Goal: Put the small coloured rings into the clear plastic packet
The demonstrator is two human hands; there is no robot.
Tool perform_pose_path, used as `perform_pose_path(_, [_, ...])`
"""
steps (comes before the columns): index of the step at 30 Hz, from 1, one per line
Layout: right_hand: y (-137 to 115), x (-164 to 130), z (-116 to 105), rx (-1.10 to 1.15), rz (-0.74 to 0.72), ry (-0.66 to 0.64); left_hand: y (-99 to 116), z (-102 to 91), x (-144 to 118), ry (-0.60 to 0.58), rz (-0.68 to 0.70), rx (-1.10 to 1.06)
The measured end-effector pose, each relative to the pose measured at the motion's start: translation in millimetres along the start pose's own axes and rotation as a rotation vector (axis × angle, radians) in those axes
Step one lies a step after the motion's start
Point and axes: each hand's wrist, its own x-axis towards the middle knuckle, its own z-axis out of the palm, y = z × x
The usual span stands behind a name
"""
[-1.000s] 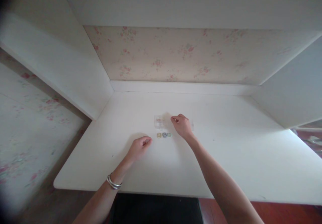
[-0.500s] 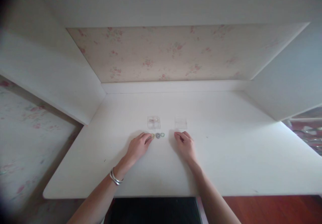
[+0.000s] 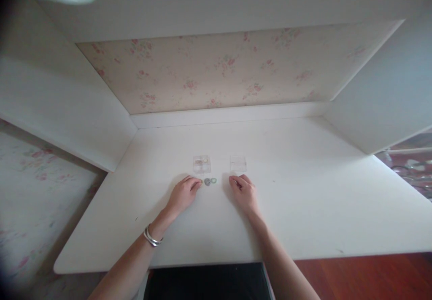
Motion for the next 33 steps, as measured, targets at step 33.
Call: perform_pose_path(33, [-1.7, -1.4, -5.4, -0.019, -0.042, -0.018, 4.3, -24.1, 72.6, 0.17, -0.09, 0.15])
